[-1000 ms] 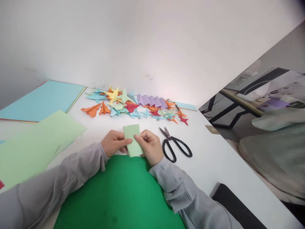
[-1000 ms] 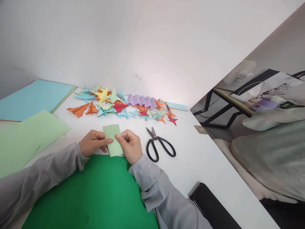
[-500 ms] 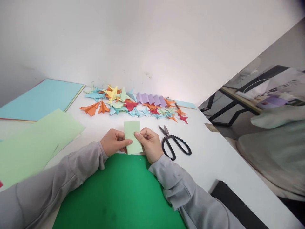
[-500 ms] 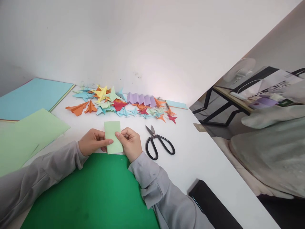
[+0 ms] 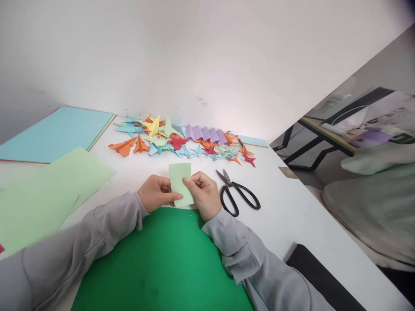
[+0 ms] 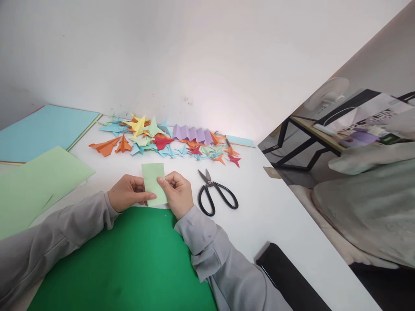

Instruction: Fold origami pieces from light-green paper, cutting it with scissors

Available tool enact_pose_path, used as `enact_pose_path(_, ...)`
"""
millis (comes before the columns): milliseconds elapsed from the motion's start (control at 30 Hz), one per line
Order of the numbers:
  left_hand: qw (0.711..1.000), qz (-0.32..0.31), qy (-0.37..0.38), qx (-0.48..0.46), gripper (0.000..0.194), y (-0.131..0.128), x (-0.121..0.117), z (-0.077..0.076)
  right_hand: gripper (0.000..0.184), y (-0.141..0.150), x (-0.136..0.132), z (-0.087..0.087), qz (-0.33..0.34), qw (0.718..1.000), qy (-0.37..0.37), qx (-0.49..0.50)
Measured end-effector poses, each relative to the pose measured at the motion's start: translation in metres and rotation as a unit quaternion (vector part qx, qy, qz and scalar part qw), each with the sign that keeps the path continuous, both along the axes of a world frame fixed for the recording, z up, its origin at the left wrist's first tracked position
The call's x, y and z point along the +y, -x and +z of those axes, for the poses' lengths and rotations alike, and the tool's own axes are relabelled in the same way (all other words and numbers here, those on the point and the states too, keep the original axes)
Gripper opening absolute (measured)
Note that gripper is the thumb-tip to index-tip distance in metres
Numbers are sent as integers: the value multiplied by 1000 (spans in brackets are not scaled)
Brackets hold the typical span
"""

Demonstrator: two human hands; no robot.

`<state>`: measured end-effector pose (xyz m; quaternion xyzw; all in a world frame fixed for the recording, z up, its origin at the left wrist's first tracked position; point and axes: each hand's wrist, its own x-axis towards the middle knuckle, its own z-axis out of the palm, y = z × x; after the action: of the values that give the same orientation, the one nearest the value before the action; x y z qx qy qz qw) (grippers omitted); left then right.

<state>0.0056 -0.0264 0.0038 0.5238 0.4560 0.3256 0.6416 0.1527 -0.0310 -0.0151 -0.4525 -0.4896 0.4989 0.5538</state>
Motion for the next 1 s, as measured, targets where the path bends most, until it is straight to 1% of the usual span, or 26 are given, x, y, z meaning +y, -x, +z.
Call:
enact_pose_path(67,1000,-6,-3,-1,19,1,0,-1,26,0,0,0,-1,1000,5,3)
enact_pose_path(167,999,-16,-38,1,19,2,0,-4,27,0,0,-1,-16,1000,10,15)
enact_pose_path(267,997,-28,-63,19,24,2,0,-3,27,0,0,-1,-25,999,14,26)
enact_pose_path(567,996,-55,-53,45,18,0,-2,4,27,-1,0,0,-9,1000,9,22)
enact_pose_path(633,998,-44,-42,31,20,1,-2,3,27,-2,0,0,13,999,20,28)
enact_pose_path(733,999,-24,-21,2,26,4,1,1,28,-4,1,-1,73,995,46,40)
enact_pose_path(833,999,-33,-22,-10,30,7,4,-1,28,-7,3,-2,112,990,66,51)
enact_pose_path(867,999,-27,-28,-13,30,8,5,-1,28,-8,3,-1,120,989,68,56)
enact_pose_path(933,999,16,-39,-17,28,8,5,-2,28,-9,2,2,136,987,65,53)
enact_pose_path(1000,996,80,-43,-26,27,8,5,-2,28,-9,1,7,152,986,62,26)
